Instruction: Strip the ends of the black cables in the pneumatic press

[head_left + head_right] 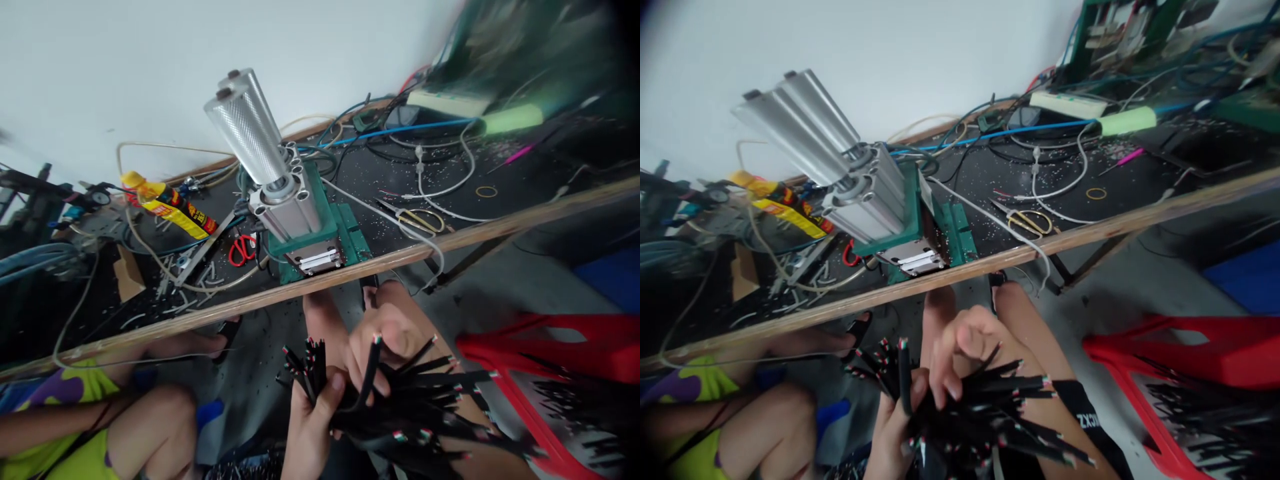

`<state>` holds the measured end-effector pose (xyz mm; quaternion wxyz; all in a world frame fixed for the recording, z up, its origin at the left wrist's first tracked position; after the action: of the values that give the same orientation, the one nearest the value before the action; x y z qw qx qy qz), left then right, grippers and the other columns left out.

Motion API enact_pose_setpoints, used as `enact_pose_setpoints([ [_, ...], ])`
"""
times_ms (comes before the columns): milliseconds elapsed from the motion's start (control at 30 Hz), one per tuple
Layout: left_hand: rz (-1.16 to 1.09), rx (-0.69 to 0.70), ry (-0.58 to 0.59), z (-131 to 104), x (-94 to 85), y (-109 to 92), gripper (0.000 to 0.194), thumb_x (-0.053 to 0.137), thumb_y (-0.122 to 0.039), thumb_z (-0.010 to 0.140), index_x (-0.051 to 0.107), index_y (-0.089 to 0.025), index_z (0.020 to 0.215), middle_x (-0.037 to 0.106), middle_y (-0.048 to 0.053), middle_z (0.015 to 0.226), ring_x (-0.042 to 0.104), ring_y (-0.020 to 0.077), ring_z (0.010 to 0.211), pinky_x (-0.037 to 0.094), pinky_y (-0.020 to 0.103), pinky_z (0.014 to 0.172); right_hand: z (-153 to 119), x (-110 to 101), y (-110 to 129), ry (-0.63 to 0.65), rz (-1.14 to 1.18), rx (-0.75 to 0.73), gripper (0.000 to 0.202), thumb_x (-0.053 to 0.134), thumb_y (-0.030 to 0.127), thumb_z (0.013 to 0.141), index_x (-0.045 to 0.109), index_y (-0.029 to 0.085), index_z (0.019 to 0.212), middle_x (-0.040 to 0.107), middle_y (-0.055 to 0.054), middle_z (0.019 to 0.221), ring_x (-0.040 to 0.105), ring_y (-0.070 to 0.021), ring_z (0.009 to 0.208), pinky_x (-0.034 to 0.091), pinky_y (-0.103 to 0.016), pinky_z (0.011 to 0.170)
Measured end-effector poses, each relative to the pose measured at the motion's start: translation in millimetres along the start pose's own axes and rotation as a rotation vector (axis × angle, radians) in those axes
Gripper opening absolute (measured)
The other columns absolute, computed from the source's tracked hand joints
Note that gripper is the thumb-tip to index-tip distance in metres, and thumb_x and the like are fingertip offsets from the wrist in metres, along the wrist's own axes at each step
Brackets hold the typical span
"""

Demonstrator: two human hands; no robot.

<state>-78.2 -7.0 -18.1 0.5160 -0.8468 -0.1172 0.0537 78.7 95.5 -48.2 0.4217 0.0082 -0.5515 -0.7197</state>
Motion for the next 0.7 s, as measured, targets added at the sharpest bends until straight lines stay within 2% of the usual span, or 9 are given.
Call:
enact_pose_setpoints([
  [67, -0.001, -0.024, -0.029, 0.9, -0.6, 1.3, 0.06, 0.1, -0.076, 0.072, 0.085, -0.019, 0.085, 0.068, 0.0, 0.064, 0.052, 0.015, 0.05, 0.043, 0.026, 0.046, 0.1, 2.1, -5.4, -0.121, -0.027, 0.09, 0.055, 0.071, 0.069, 0.106, 0.083, 0.017, 0.094, 0.067, -0.003, 0.069, 0.062, -0.0155, 0.06, 0.05, -0.028, 0.059],
  [100, -0.019, -0.04, -0.045, 1.8, -1.1, 2.8, 0.059, 0.102, -0.074, 0.07, 0.086, -0.02, 0.089, 0.07, 0.0, 0.066, 0.054, 0.0159, 0.051, 0.044, 0.026, 0.046, 1.9, 3.7, -5.9, -0.131, -0.068, 0.123, 0.045, 0.079, 0.062, 0.103, 0.083, 0.017, 0.099, 0.07, -0.003, 0.076, 0.061, -0.0142, 0.063, 0.048, -0.026, 0.058],
  [167, -0.062, -0.064, -0.058, 3.5, -1.7, 6.0, 0.059, 0.105, -0.07, 0.067, 0.086, -0.021, 0.093, 0.074, 0.002, 0.071, 0.06, 0.0186, 0.055, 0.047, 0.027, 0.048, 7.7, 7.0, -4.0, -0.078, -0.206, 0.136, 0.037, 0.085, 0.053, 0.1, 0.082, 0.017, 0.096, 0.07, -0.003, 0.081, 0.059, -0.0127, 0.066, 0.043, -0.025, 0.058],
  [233, -0.091, -0.068, -0.056, 4.6, -2.0, 8.1, 0.061, 0.106, -0.07, 0.065, 0.087, -0.022, 0.097, 0.079, 0.004, 0.08, 0.068, 0.0226, 0.065, 0.052, 0.028, 0.055, 13.7, 9.5, -0.6, -0.012, -0.282, 0.056, 0.044, 0.076, 0.054, 0.106, 0.077, 0.017, 0.083, 0.065, -0.001, 0.076, 0.056, -0.0123, 0.065, 0.041, -0.026, 0.058],
  [300, -0.09, -0.065, -0.039, 4.6, -1.7, 8.4, 0.064, 0.105, -0.072, 0.065, 0.088, -0.021, 0.1, 0.082, 0.006, 0.086, 0.071, 0.024, 0.072, 0.055, 0.029, 0.062, 16.7, 11.8, 1.1, 0.025, -0.262, 0.031, 0.049, 0.068, 0.055, 0.111, 0.071, 0.018, 0.079, 0.061, 0.0, 0.073, 0.055, -0.0126, 0.064, 0.042, -0.027, 0.06],
  [400, -0.035, -0.056, 0.017, 4.4, -0.3, 6.7, 0.066, 0.103, -0.076, 0.068, 0.088, -0.02, 0.099, 0.078, 0.004, 0.08, 0.063, 0.019, 0.064, 0.051, 0.027, 0.059, 15.3, 17.4, -0.1, -0.021, -0.105, 0.169, 0.054, 0.072, 0.06, 0.108, 0.063, 0.019, 0.074, 0.053, 0.002, 0.068, 0.049, -0.012, 0.06, 0.036, -0.027, 0.056],
  [500, 0.007, 0.002, 0.072, 6.4, -1.4, 6.6, 0.065, 0.101, -0.078, 0.071, 0.087, -0.018, 0.089, 0.071, 0.002, 0.073, 0.056, 0.0158, 0.064, 0.047, 0.024, 0.059, 14.7, 24.3, -1.3, -0.168, 0.04, 0.255, 0.055, 0.077, 0.063, 0.104, 0.06, 0.019, 0.073, 0.047, 0.005, 0.064, 0.039, -0.0103, 0.056, 0.027, -0.027, 0.051],
  [600, 0.066, -0.009, 0.158, 10.4, -6.9, 13.9, 0.062, 0.097, -0.077, 0.078, 0.081, -0.017, 0.08, 0.064, 0.001, 0.071, 0.053, 0.0149, 0.062, 0.044, 0.024, 0.056, 23.2, 26.2, 1.8, -0.358, 0.092, 0.176, 0.05, 0.078, 0.059, 0.104, 0.067, 0.018, 0.077, 0.05, 0.004, 0.063, 0.038, -0.0097, 0.054, 0.025, -0.027, 0.05],
  [700, 0.17, -0.024, 0.193, 13.6, -11.1, 24.1, 0.054, 0.093, -0.07, 0.085, 0.08, -0.017, 0.082, 0.069, 0.004, 0.079, 0.058, 0.0179, 0.067, 0.048, 0.027, 0.058, 37.7, 22.7, 6.4, -0.473, 0.074, 0.11, 0.046, 0.079, 0.055, 0.104, 0.068, 0.019, 0.077, 0.051, 0.004, 0.061, 0.039, -0.0096, 0.053, 0.027, -0.026, 0.051],
])
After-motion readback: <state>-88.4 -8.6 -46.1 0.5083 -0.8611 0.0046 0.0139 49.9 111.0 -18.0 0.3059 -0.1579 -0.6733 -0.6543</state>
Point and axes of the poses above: each hand's wrist, its own z-axis towards the middle knuckle, its own x-axis out of the palm, y = z × x, the point moved 1 cm from there along z, towards the middle knuckle
